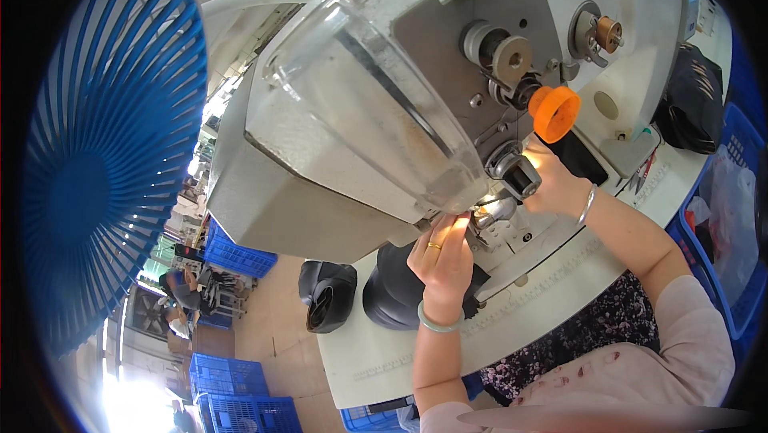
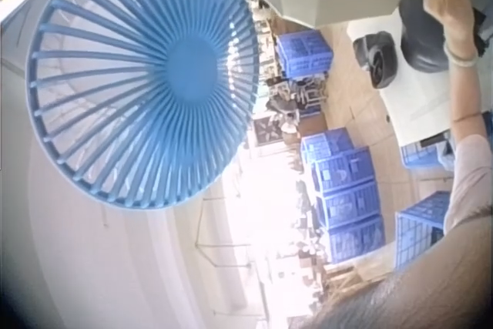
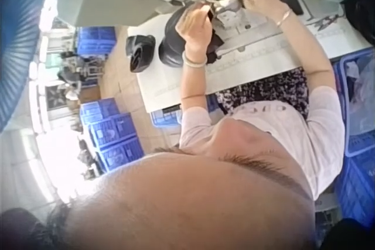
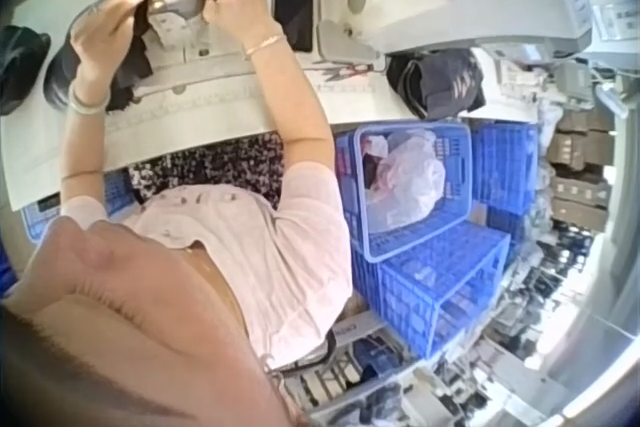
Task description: Stitching upper components of a shoe using an industrial sewing machine.
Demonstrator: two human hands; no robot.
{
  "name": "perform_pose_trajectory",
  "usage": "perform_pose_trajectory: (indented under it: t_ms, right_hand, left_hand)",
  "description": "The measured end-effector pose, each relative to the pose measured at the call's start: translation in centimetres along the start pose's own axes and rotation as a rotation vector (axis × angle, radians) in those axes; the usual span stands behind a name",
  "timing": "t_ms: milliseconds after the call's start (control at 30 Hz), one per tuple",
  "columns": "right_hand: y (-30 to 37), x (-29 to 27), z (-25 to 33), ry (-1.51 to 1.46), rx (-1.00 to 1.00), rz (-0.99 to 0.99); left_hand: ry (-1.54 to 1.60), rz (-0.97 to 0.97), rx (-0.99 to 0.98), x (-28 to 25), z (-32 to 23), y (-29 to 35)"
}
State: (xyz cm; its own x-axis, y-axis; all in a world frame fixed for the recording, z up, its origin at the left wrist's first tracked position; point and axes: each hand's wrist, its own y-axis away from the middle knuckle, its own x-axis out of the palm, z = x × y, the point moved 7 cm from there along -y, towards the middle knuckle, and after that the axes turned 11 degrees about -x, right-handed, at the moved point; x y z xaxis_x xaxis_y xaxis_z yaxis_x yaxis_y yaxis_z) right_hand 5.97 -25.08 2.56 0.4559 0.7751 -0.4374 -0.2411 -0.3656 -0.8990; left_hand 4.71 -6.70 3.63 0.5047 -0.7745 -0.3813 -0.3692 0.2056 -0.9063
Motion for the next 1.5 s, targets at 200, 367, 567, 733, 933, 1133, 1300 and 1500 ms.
perform_pose_trajectory:
  t_ms: [200, 367, 567, 733, 933, 1133, 1300, 1500]
  right_hand:
    - [0.2, -1.7, -0.9, -0.156, 0.313, 0.196]
    - [4.6, -2.5, 2.0, -0.176, 0.664, -0.027]
    - [7.9, -0.3, 14.7, -0.018, -0.108, 0.441]
    - [6.7, -6.9, 14.0, -0.449, 0.068, 0.109]
    - [12.5, -1.4, 8.2, -1.161, 1.129, -0.279]
    - [15.0, 1.8, 9.5, -1.458, 1.258, -0.043]
    - [15.4, 3.0, 9.9, -1.542, 1.3, -0.06]
    - [14.8, 4.0, 10.1, -1.578, 1.3, -0.095]
  left_hand:
    - [-0.024, 0.031, -0.055, -0.8, -1.0, -0.5]
    - [0.456, 0.29, -0.604, -0.5, 0.0, 2.3]
    - [1.346, 0.648, -1.225, 3.5, -2.8, 10.7]
    - [1.379, 0.387, -1.502, 1.1, -2.9, 15.8]
    - [1.534, 0.277, -1.441, -0.8, -3.1, 17.9]
    - [1.467, 0.112, -1.452, -1.6, -2.6, 18.3]
    - [1.552, 0.018, -1.47, -2.6, -2.0, 19.4]
    - [1.335, -0.025, -1.426, -4.1, -1.5, 19.3]
